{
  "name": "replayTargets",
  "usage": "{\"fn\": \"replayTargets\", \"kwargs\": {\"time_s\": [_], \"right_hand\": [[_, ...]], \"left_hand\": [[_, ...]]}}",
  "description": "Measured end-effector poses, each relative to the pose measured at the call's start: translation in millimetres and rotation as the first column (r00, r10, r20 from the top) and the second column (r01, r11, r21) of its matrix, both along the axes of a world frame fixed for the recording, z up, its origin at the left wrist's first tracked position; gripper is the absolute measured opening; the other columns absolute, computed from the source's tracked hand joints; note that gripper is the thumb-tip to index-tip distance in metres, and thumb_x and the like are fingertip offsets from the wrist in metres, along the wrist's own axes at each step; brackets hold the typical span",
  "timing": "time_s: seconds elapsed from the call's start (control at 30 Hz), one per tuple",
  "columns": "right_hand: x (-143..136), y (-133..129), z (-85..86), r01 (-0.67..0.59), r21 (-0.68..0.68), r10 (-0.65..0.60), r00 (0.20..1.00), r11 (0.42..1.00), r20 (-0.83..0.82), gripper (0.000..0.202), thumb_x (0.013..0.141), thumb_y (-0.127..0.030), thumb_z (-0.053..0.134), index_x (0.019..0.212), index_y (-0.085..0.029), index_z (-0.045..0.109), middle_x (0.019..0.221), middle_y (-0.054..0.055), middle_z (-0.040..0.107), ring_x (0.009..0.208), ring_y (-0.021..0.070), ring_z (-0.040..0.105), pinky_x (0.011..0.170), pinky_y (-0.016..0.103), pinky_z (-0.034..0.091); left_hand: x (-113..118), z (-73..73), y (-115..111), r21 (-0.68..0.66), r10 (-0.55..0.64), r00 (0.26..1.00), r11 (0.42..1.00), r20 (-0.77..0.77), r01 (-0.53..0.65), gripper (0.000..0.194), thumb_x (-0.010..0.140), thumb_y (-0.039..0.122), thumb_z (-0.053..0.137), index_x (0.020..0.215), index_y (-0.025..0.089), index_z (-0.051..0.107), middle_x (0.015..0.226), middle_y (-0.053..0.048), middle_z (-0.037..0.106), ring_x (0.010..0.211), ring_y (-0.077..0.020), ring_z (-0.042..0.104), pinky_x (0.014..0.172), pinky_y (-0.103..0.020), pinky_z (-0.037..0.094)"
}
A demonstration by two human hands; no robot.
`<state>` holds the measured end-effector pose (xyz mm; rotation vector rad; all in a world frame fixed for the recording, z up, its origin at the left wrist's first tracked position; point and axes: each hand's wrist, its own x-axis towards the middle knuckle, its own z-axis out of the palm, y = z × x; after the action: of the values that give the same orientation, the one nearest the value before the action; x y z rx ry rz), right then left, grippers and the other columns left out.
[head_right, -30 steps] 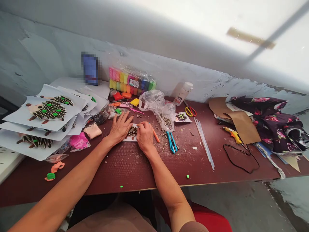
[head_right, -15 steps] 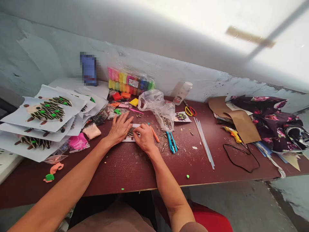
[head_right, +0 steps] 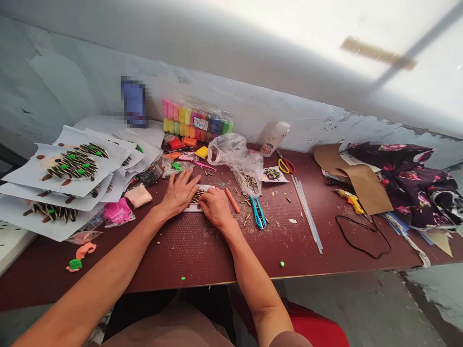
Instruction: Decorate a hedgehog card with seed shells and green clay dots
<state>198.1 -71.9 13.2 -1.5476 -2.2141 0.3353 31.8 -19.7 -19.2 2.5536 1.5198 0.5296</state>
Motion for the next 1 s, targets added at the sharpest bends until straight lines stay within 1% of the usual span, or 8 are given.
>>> {"fn": "replayTargets", "kwargs": {"time_s": [0.2,0.4,0.47,0.57,0.7,0.8,0.9,1.0], "right_hand": [[-2,-1,-1.1,0.006,0.000,-0.006,1.000,1.000,0.009,0.013,0.089,-0.016,0.066,0.079,-0.019,0.073,0.077,0.003,0.062,0.081,0.0181,0.053,0.077,0.030,0.039],[-2,-2,0.8,0.008,0.018,-0.007,0.999,1.000,-0.031,0.013,0.088,-0.014,0.066,0.077,-0.019,0.071,0.078,0.002,0.063,0.079,0.0176,0.054,0.076,0.030,0.039],[-1,-1,1.6,0.045,0.055,-0.041,0.996,0.997,-0.075,0.014,0.090,-0.015,0.063,0.078,-0.019,0.070,0.080,0.003,0.063,0.079,0.0175,0.055,0.077,0.030,0.039],[5,2,1.2,0.177,0.122,-0.162,0.979,0.977,-0.121,0.017,0.093,-0.016,0.056,0.084,-0.019,0.070,0.084,0.005,0.065,0.083,0.0189,0.056,0.080,0.031,0.040],[15,6,-2.4,0.313,0.138,-0.303,0.949,0.940,-0.086,0.023,0.095,-0.014,0.049,0.098,-0.018,0.072,0.093,0.008,0.066,0.089,0.0215,0.056,0.082,0.033,0.040],[18,7,-5.9,0.333,0.114,-0.331,0.943,0.936,-0.032,0.027,0.096,-0.014,0.046,0.103,-0.017,0.072,0.095,0.010,0.067,0.090,0.0226,0.055,0.083,0.033,0.040],[18,7,-7.9,0.332,0.102,-0.334,0.943,0.938,0.002,0.029,0.096,-0.014,0.045,0.104,-0.017,0.073,0.096,0.010,0.066,0.089,0.0228,0.054,0.082,0.033,0.040],[18,7,-7.2,0.328,0.092,-0.331,0.944,0.940,0.018,0.028,0.096,-0.014,0.046,0.105,-0.018,0.072,0.097,0.010,0.066,0.090,0.0228,0.054,0.081,0.033,0.039]], "left_hand": [[1,-3.2,0,0.008,-0.005,1.000,1.000,0.021,0.005,0.051,0.104,0.038,0.029,0.146,0.020,0.053,0.160,-0.016,0.038,0.150,-0.0334,0.028,0.121,-0.059,0.016],[-1,1.3,1,-0.006,0.023,0.998,1.000,0.051,-0.022,0.052,0.105,0.037,0.027,0.147,0.019,0.051,0.159,-0.015,0.039,0.149,-0.0320,0.032,0.121,-0.057,0.020],[-5,2.7,4,0.005,0.053,0.996,0.999,0.065,-0.054,0.053,0.105,0.036,0.025,0.148,0.018,0.049,0.159,-0.015,0.039,0.149,-0.0308,0.032,0.121,-0.054,0.022],[-11,3.1,8,0.026,0.109,0.992,0.993,0.068,-0.111,0.053,0.104,0.035,0.026,0.148,0.014,0.048,0.159,-0.016,0.038,0.150,-0.0304,0.030,0.121,-0.052,0.023],[-20,-0.2,14,0.049,0.133,0.989,0.989,0.070,-0.136,0.053,0.103,0.031,0.028,0.148,0.010,0.046,0.159,-0.017,0.038,0.151,-0.0293,0.028,0.122,-0.051,0.022],[-25,-6.1,19,0.058,0.136,0.988,0.988,0.076,-0.140,0.052,0.101,0.024,0.028,0.148,0.010,0.046,0.159,-0.015,0.039,0.150,-0.0276,0.030,0.123,-0.049,0.023],[-29,-11.3,22,0.051,0.141,0.987,0.988,0.073,-0.145,0.051,0.098,0.019,0.030,0.144,0.012,0.052,0.155,-0.015,0.045,0.149,-0.0287,0.032,0.122,-0.052,0.024],[-31,-10.0,23,0.067,0.118,0.987,0.990,0.113,-0.126,0.048,0.097,0.019,0.033,0.138,0.015,0.059,0.151,-0.015,0.050,0.147,-0.0308,0.033,0.120,-0.055,0.026]]}}
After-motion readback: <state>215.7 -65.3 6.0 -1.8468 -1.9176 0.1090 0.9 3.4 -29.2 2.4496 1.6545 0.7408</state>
